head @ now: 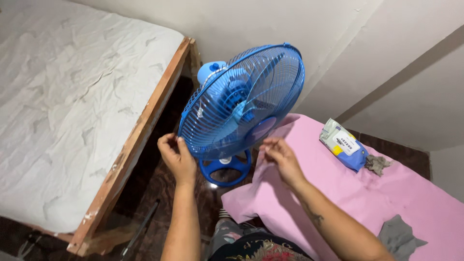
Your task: The person disassembles two standing fans, removing the front grilles and blades. They then use a wipe to clean the interior of the fan grilles and blades, focusing on the mesh and central hub areas.
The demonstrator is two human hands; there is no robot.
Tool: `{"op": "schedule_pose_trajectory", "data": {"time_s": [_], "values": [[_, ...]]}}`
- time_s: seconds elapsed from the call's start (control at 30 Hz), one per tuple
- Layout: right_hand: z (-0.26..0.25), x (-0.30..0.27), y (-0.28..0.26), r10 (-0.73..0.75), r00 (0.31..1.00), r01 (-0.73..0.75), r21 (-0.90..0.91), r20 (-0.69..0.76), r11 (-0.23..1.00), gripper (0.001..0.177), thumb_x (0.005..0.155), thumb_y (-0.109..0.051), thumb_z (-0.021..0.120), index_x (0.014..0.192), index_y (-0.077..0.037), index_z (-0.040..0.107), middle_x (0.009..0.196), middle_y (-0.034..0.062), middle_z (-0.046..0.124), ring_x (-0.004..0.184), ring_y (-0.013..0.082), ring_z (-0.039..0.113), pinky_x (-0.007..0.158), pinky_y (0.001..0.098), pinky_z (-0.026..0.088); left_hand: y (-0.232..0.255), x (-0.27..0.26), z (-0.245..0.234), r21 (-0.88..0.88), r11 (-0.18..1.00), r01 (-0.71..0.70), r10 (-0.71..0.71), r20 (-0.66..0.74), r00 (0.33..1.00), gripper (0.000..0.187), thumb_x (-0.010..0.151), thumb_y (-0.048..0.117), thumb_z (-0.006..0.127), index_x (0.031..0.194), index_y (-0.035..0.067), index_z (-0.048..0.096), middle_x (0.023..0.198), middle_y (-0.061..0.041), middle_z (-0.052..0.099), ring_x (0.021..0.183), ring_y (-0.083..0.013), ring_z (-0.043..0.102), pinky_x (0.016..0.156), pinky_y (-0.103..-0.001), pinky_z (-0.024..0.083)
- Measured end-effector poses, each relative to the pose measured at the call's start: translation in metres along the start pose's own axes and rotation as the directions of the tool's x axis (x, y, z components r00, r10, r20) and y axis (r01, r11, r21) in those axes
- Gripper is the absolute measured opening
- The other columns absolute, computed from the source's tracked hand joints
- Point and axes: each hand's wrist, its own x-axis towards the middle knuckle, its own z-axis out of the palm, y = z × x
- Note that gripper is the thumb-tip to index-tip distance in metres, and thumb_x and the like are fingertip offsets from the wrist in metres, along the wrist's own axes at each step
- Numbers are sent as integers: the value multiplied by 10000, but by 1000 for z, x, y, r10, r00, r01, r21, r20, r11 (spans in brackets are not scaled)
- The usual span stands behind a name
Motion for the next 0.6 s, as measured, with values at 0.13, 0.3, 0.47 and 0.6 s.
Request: {"op": "schedule_pose_trajectory", "data": {"time_s": [0.13, 0.3, 0.47, 0.6], "values": [[9, -6, -57, -466, 877, 474, -373, 117, 798, 246, 952, -110, 691, 1182, -35, 646, 1083, 88, 680, 1003, 200, 634, 917, 349, 522, 13, -5, 6, 50, 998, 33, -31, -34, 999, 200, 1026, 85, 597, 1201, 14, 530, 1092, -79, 564, 978, -163, 572, 902, -313, 496], [36, -2, -134, -737, 540, 751, -627, 406, 205, 345, 898, -175, 773, 1200, -68, 645, 1250, 113, 625, 1208, 318, 574, 1067, 441, 463, 40, -5, 14, 56, 998, 10, -7, -60, 998, 210, 1016, 95, 600, 1209, 31, 548, 1162, -92, 552, 1042, -190, 573, 924, -327, 496], [61, 21, -168, -660, 421, 737, -659, 622, -151, 783, 827, -477, 815, 1471, -124, 544, 1557, 147, 438, 1489, 401, 326, 1207, 581, 249, 61, 1, 25, 285, 945, -159, 178, -43, 983, 325, 987, 160, 654, 1259, 17, 549, 1245, -148, 547, 1233, -307, 489, 1084, -455, 395], [62, 58, -184, -629, 418, 714, -665, 655, -218, 927, 835, -611, 804, 1563, -160, 448, 1630, 161, 362, 1539, 399, 216, 1230, 625, 141, 49, -7, 39, 234, 949, -211, 225, -36, 974, 517, 1003, 223, 622, 1403, -40, 426, 1410, -215, 420, 1341, -363, 414, 1176, -507, 307]]}}
